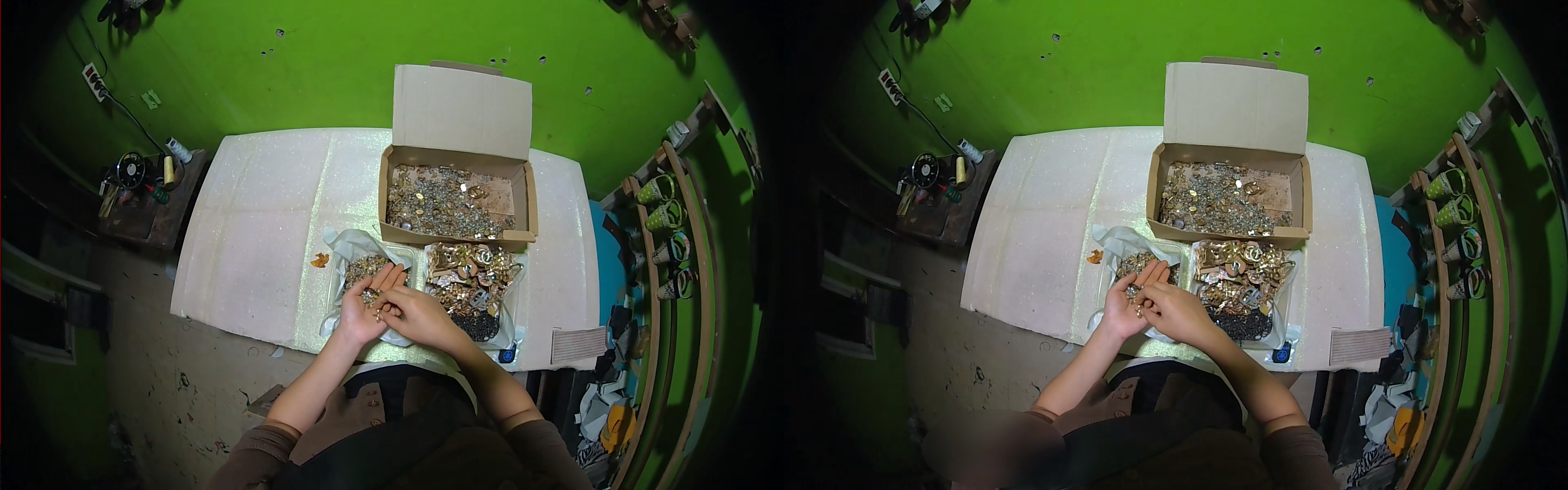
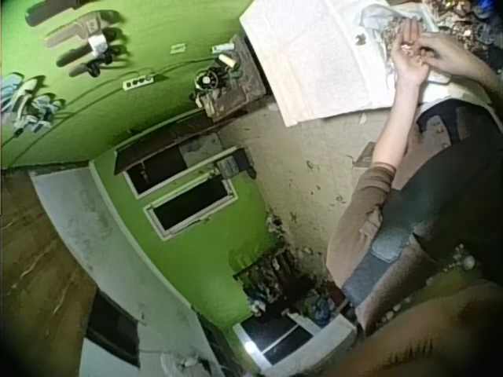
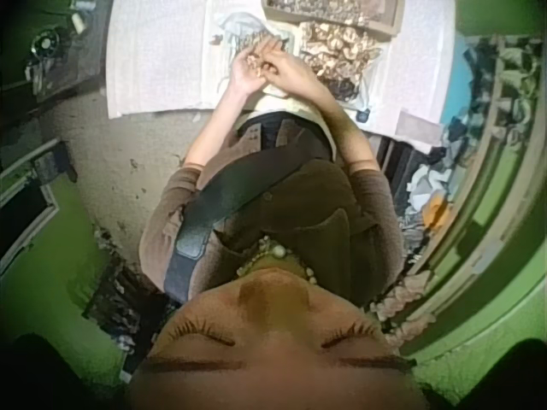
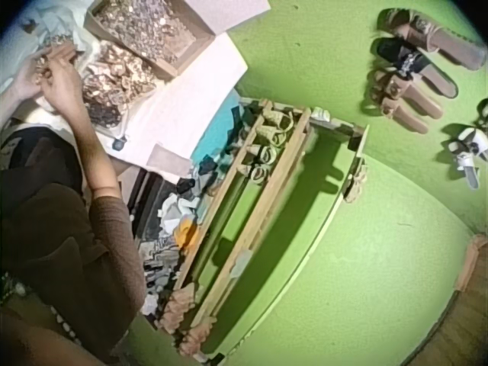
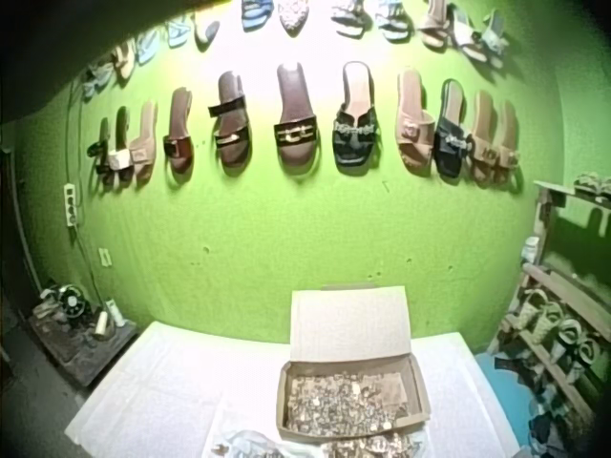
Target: Sorting decorative buckles and small metallic hardware components into separate containers.
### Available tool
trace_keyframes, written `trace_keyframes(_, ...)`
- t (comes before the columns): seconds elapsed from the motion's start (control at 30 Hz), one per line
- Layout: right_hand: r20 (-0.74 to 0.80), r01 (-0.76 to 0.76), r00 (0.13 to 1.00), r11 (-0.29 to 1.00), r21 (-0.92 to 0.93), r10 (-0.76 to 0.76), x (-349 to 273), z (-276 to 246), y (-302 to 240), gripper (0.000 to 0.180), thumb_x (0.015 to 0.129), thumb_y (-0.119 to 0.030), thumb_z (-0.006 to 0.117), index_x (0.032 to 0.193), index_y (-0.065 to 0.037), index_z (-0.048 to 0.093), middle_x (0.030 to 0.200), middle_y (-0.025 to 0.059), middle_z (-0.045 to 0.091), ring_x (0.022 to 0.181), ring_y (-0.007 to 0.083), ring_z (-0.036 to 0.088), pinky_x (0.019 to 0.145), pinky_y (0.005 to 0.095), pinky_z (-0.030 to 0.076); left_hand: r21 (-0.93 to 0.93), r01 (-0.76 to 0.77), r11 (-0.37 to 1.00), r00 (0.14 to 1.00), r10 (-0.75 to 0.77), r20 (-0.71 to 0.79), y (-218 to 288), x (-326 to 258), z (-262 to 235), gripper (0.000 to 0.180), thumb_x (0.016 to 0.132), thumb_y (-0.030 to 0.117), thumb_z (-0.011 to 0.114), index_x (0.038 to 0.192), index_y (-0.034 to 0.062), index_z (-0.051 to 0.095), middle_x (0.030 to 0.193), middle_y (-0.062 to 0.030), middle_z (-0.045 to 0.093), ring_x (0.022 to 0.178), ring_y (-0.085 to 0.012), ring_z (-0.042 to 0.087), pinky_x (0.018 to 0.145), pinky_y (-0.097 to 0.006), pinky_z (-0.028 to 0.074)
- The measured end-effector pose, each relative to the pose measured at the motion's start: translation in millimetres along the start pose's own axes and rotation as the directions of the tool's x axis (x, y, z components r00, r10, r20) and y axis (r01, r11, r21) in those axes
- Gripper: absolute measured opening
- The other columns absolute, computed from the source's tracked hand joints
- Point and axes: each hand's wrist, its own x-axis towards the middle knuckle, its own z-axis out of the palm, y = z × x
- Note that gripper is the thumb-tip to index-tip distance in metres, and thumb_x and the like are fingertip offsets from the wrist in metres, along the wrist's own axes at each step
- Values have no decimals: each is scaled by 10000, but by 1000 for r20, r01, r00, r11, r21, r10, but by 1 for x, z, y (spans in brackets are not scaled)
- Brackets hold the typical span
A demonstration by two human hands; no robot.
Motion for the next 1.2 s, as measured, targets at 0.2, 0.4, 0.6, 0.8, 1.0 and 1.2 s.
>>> trace_keyframes(0.2,47,4,999,995,104,-9,0,-4,10,162,724,-109,622,880,-71,603,831,110,605,751,251,600,640,346,482,5,24,1000,1000,-24,-3,2,-2,-1,447,901,209,313,1299,20,386,1331,-118,427,1271,-233,344,1055,-382,253)
trace_keyframes(0.4,120,-263,962,714,649,246,3,-3,22,139,815,-116,611,913,-18,605,782,23,616,707,77,564,613,213,443,13,-23,1000,1000,23,10,1,-2,5,444,913,211,321,1319,35,361,1363,-128,379,1275,-226,336,1054,-376,255)
trace_keyframes(0.6,127,-325,870,360,874,477,6,-8,35,208,835,-98,599,1024,-13,606,804,-9,617,665,39,529,603,173,414,-130,80,988,974,-50,221,15,-9,-1,443,930,212,307,1331,27,332,1383,-144,341,1269,-242,339,1052,-371,267)
trace_keyframes(0.8,-86,-212,884,559,801,459,11,6,42,208,832,-88,581,1022,-8,608,804,6,616,679,48,528,594,207,423,-83,5,997,988,8,157,19,-10,2,437,939,214,301,1330,21,331,1384,-147,339,1269,-237,339,1046,-371,278)
trace_keyframes(1.0,-273,-96,952,981,168,140,9,17,19,248,805,-98,588,1049,-50,606,952,88,587,782,172,598,686,283,469,-59,-67,996,989,74,128,20,-6,-7,447,941,227,284,1336,21,316,1389,-145,332,1286,-232,314,1052,-373,266)
trace_keyframes(1.2,-319,-21,948,996,-85,-7,10,26,9,187,791,-142,601,950,-44,604,929,107,554,848,288,571,714,356,467,-41,-126,991,986,129,102,17,-4,-3,459,939,227,262,1345,15,295,1399,-136,318,1296,-245,292,1071,-384,222)
